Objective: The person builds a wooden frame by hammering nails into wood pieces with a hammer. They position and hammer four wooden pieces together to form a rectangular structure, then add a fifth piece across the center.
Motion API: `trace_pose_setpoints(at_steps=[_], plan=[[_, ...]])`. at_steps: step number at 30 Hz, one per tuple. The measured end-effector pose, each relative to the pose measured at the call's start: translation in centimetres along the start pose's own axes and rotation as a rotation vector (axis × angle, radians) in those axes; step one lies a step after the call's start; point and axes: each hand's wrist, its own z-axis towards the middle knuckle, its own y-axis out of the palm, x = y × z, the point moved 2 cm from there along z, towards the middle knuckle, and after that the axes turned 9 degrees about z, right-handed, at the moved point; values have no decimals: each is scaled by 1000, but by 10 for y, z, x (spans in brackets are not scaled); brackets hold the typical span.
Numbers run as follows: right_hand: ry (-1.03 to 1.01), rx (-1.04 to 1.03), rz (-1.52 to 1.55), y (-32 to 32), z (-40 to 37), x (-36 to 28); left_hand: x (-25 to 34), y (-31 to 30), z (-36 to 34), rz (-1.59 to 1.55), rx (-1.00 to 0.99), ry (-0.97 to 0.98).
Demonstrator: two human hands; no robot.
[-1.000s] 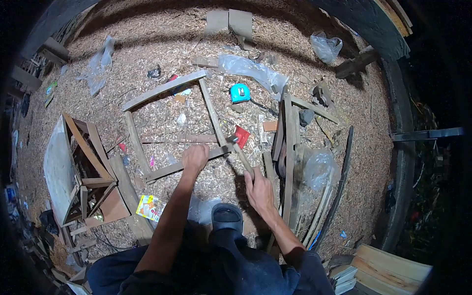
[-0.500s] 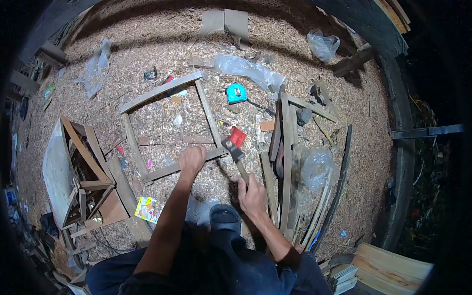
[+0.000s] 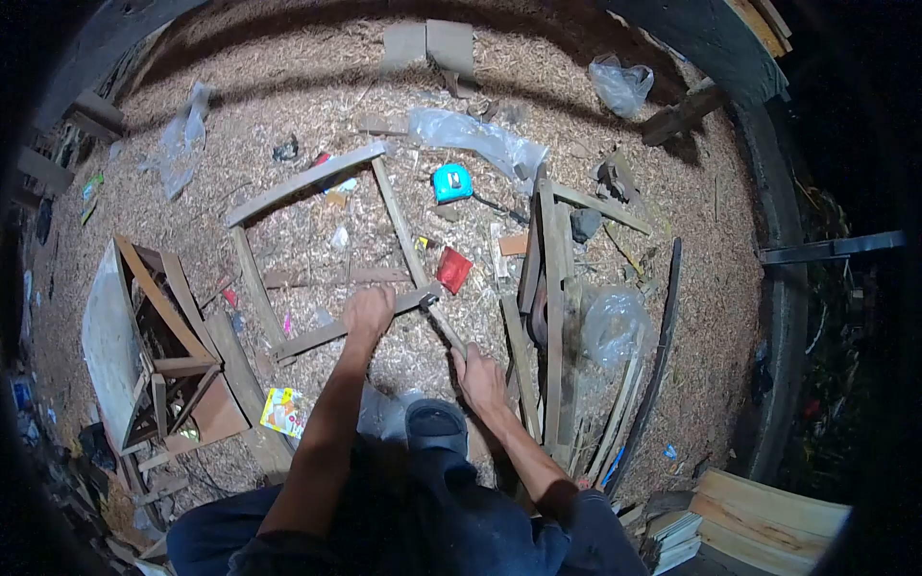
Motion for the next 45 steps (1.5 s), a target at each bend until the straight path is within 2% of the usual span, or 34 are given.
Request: trace_pose_setpoints(at_steps=[3,5,7,9,11,15,17,19,21,22,25,29,30,32,33,35,39,40,42,43,45], plan=[[17,-60,-57,-11,-2,-13,-2,0,1,14,-12,3],[-58,86,168,-22,-6,-22,-2,1,1,26,-33,-9],[-95,127,210,-16,-3,-14,-4,6,4,22,-27,-5],[45,-42,-119,2,9,1,-4,8,0,19,-25,-4],[75,-39,-63,-2,19,10,-4,2,9,20,3,-2],[44,43,126,-25,0,-15,-4,4,2,30,-27,-20],[-161,164,233,-30,-8,-26,-3,1,2,31,-9,-24],[-189,165,162,-24,-7,-18,-2,1,2,29,-12,-22],[-151,74,54,-18,2,-13,-3,0,3,26,-6,-23],[-67,21,-8,-18,4,-11,-3,1,3,26,16,-13],[-59,6,9,-22,1,-14,-4,2,0,21,31,-16],[-312,-93,42,-13,-16,-10,-5,4,3,6,35,-25],[-313,-94,44,-11,-10,-6,-5,4,3,7,35,-27],[-5,-83,-45,-7,5,15,-5,4,2,11,37,22],[-114,54,-59,-11,6,10,-5,5,2,12,40,23],[-95,22,6,-15,-3,3,-6,7,2,-16,44,23],[-457,-11,74,-11,-20,-9,-5,7,3,20,41,53],[-452,-7,78,-8,-14,-3,-6,7,3,32,62,56],[-90,9,-27,-4,7,21,-6,11,-4,41,76,58],[-62,81,23,-20,10,5,-6,9,-4,8,93,72],[-168,131,60,-33,7,-5,-9,8,-3,-23,110,72]])
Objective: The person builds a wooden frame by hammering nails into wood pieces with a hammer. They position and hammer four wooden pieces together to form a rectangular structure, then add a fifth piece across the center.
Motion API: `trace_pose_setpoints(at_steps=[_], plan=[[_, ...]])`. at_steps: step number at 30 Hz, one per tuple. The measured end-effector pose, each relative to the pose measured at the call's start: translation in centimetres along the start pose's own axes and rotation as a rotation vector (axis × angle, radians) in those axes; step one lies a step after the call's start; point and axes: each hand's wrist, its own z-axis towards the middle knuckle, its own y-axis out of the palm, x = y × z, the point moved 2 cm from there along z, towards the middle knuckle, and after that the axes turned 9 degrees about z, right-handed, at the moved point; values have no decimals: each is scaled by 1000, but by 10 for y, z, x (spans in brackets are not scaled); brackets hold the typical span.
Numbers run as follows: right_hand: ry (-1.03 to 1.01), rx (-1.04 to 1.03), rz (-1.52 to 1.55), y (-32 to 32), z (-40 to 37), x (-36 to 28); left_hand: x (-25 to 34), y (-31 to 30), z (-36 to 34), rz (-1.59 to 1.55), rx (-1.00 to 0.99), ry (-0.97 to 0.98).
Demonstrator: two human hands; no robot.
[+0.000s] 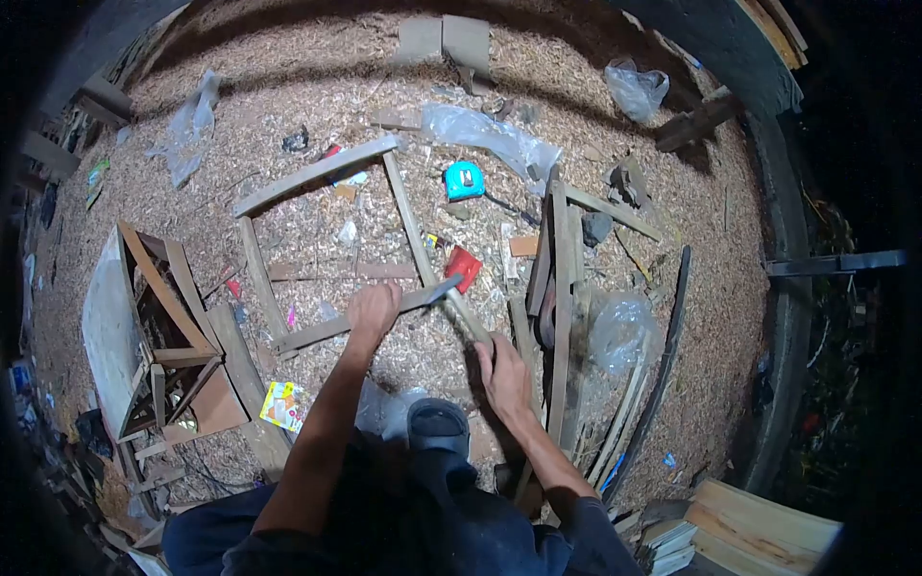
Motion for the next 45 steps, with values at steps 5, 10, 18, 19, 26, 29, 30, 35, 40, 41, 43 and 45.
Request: trace_pose_setpoints(at_steps=[5,10,18,19,26,29,30,35,40,41,43,45], plan=[[-195,-179,17,13,-18,-5,4,-2,4,61,-49,-10],[101,-28,14,0,8,22,-1,4,5,72,-16,7],[143,-284,79,23,-3,19,0,1,0,-15,-84,-3],[77,-261,-32,21,0,19,1,2,1,-18,-107,-12],[-101,-187,96,25,-25,2,0,2,6,-25,-151,-12],[139,-196,150,20,-19,-6,-1,0,5,-48,-121,0],[131,-195,152,24,-17,-1,0,-4,7,-42,-106,-2],[192,-8,213,29,-24,27,2,-4,6,-64,-108,-16],[276,34,271,33,-17,27,4,-17,0,-63,-84,0],[277,34,272,34,-15,25,5,-20,-1,-69,-73,4],[358,10,294,35,-10,19,1,-19,-4,-44,-79,-5],[292,99,337,49,-4,28,-1,-18,-3,-31,-85,3]])
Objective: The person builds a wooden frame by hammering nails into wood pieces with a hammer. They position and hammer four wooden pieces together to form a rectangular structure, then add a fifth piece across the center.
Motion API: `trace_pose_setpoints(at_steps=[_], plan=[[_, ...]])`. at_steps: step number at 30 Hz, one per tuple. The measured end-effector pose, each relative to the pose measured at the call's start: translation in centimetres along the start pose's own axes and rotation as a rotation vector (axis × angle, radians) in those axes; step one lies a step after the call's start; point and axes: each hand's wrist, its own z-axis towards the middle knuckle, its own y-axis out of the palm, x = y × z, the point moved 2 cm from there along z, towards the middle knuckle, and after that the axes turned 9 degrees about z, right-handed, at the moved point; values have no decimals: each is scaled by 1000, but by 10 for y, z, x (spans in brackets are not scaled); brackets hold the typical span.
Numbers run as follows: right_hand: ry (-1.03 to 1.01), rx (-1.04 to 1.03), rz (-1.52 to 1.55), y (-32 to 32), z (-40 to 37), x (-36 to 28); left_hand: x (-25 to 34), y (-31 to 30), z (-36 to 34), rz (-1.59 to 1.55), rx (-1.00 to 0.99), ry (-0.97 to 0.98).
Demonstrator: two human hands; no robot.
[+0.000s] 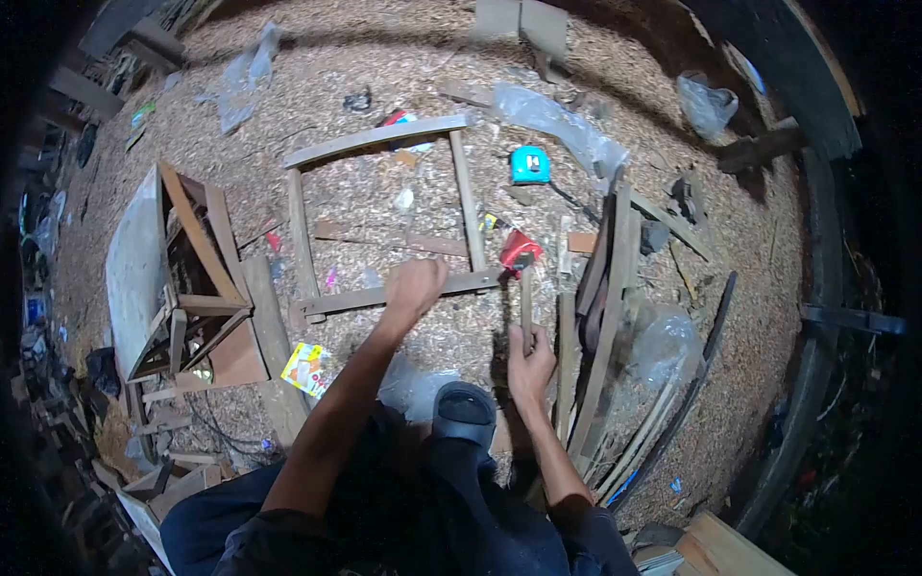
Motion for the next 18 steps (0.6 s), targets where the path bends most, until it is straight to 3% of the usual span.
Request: trace_pose_setpoints(at_steps=[1,3,9,12,18], plan=[[-79,58,56,4,4,0,-2,0,1,-2,-7,-12],[6,45,86,13,18,6,-4,2,2,-10,-16,-13],[-29,37,225,47,59,-3,-7,-1,5,13,53,-35],[82,-37,346,55,64,-12,-5,0,0,45,55,11],[11,-22,330,71,71,19,-9,13,-3,38,90,17]])
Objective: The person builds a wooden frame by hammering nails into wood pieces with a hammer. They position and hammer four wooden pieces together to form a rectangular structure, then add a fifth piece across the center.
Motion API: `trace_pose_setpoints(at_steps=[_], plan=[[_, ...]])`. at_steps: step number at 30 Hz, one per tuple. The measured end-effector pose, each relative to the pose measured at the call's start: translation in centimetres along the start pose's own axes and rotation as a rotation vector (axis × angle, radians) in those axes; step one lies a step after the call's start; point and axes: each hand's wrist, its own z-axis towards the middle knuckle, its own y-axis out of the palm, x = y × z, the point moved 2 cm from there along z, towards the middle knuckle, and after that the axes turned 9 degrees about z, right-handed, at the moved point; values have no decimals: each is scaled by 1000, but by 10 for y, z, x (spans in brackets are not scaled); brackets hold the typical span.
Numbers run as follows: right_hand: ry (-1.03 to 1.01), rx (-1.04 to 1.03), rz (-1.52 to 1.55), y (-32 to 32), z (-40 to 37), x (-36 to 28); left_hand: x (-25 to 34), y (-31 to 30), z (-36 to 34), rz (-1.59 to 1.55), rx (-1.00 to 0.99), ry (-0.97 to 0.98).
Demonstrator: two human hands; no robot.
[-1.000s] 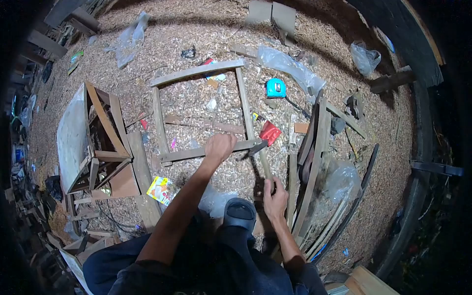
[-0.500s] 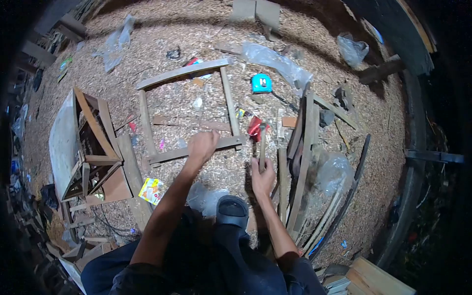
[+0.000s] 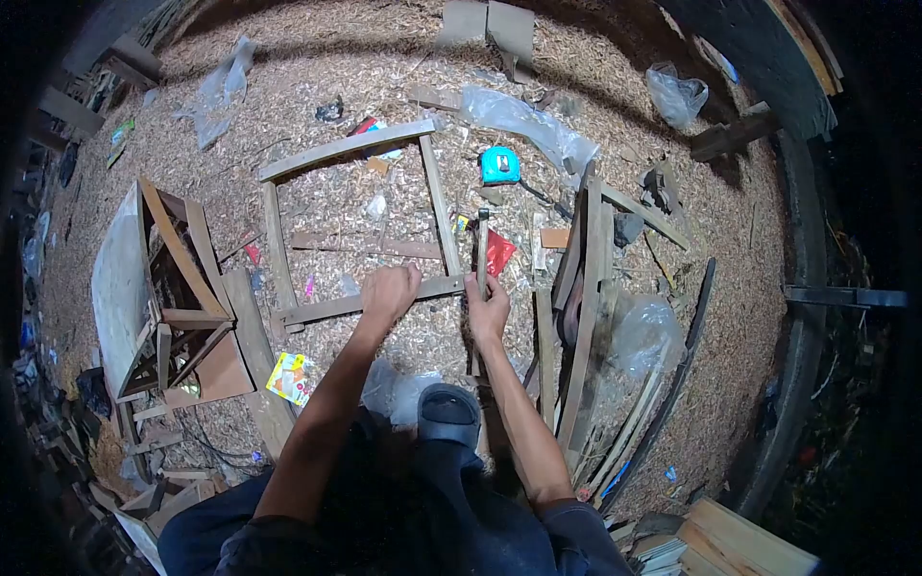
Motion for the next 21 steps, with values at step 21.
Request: trace_pose_setpoints(at_steps=[21], plan=[[-18,-47,-42,-4,-3,-11,0,-4,0,4,-44,-11]])
